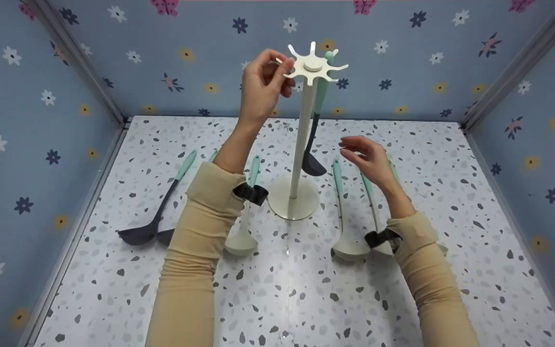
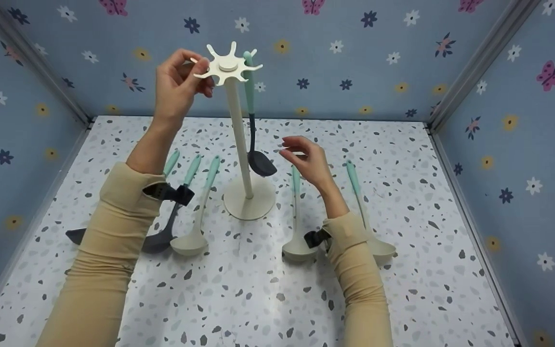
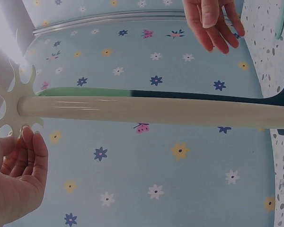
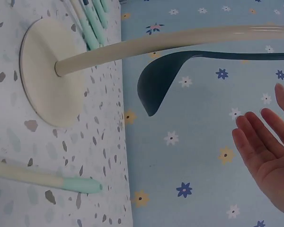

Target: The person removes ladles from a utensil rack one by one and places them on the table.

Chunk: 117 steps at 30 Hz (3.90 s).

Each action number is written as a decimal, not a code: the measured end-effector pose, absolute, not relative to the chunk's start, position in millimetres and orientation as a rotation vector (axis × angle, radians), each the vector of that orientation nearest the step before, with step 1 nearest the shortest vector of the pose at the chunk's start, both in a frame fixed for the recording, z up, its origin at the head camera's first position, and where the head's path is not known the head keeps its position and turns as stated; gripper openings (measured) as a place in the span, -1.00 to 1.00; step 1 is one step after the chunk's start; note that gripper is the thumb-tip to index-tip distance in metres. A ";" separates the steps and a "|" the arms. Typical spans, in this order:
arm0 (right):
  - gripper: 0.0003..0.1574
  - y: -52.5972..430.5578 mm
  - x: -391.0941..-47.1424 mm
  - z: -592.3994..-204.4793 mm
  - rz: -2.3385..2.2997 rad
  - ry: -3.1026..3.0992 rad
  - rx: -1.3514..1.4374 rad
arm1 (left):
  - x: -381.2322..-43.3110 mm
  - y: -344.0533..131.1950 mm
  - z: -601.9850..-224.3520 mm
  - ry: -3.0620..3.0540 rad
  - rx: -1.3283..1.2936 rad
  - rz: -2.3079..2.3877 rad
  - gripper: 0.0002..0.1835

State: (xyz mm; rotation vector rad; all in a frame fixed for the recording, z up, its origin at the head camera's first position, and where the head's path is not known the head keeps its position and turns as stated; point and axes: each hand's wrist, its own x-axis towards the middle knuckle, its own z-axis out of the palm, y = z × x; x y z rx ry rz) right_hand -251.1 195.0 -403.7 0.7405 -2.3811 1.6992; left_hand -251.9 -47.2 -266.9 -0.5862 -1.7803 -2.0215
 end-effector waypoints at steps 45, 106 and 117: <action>-0.73 130.4 -274.4 -405.6 1.997 -2.213 0.793 | -270.2 -47.1 -281.9 -1.760 -0.575 -2.025 -0.94; -0.74 207.6 -266.6 -387.0 1.685 -2.253 0.437 | -269.7 -46.6 -281.8 -1.739 -0.592 -2.024 -0.93; -0.71 252.0 -274.2 -402.8 1.499 -2.421 0.197 | -270.8 -46.4 -283.1 -1.737 -0.591 -2.018 -0.92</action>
